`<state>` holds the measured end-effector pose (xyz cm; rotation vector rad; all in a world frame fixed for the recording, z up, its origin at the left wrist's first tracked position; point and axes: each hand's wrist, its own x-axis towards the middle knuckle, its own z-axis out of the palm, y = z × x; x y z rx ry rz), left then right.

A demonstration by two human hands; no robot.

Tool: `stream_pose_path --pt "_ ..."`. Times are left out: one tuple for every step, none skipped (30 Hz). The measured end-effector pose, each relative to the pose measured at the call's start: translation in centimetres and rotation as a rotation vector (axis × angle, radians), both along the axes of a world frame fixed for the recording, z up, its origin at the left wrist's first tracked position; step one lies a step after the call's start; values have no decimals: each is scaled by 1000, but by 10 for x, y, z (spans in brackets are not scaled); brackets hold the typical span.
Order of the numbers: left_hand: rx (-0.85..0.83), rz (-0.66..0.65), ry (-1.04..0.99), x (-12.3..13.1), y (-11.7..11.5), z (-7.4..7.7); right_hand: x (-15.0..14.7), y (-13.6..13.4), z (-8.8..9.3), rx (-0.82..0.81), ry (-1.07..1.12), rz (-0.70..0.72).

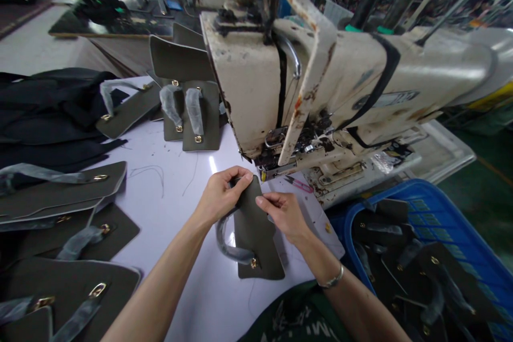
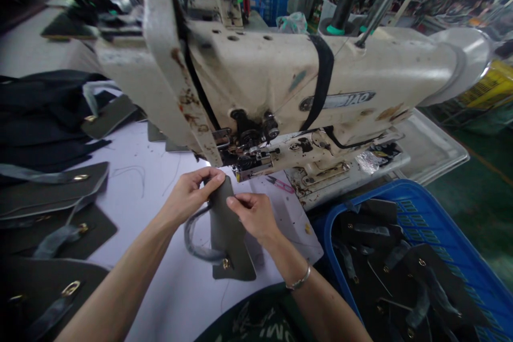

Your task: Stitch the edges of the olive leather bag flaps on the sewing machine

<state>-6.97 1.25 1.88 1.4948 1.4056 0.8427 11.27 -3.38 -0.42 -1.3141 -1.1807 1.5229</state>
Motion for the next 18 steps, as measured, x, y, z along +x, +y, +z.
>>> stream_pose_path --pt "-4 8 -11 0 2 -1 -1 2 -1 -10 10 -27" --pt "-9 20 -25 0 4 -1 -2 4 -1 -16 23 -50" --pt "-11 33 -41 1 7 -2 -3 6 -1 -16 35 -65" --pt "-12 43 -55 1 9 -2 -3 8 -2 -9 37 -82" --pt "-15 46 -65 2 12 -1 -3 10 -2 7 33 -95" --pt "-26 43 -70 3 14 0 -3 12 -3 29 26 -105" --pt "-42 41 -74 3 16 1 -2 13 -3 52 18 -112" --pt "-60 39 -80 4 19 2 -2 14 -4 72 8 -119" --pt "-76 40 -89 4 20 4 -1 14 -4 84 0 -123" --pt "-85 44 -102 4 22 6 -1 14 -4 86 -3 -126" --pt "-85 52 -116 5 23 7 -1 14 -4 80 -1 -130" --pt "-78 61 -128 5 25 8 -2 14 -4 70 3 -136" --pt "-66 68 -136 5 25 9 -3 14 -4 61 6 -144" --pt "-54 79 -135 5 26 10 -3 14 -4 55 8 -151" --pt "-43 90 -128 6 26 10 -4 14 -4 54 12 -165" --pt "-34 108 -113 6 26 11 -5 13 -4 57 16 -178" --pt "-26 126 -95 7 26 11 -6 13 -4 62 22 -187" --pt "-19 144 -75 8 26 12 -7 13 -3 67 28 -198"
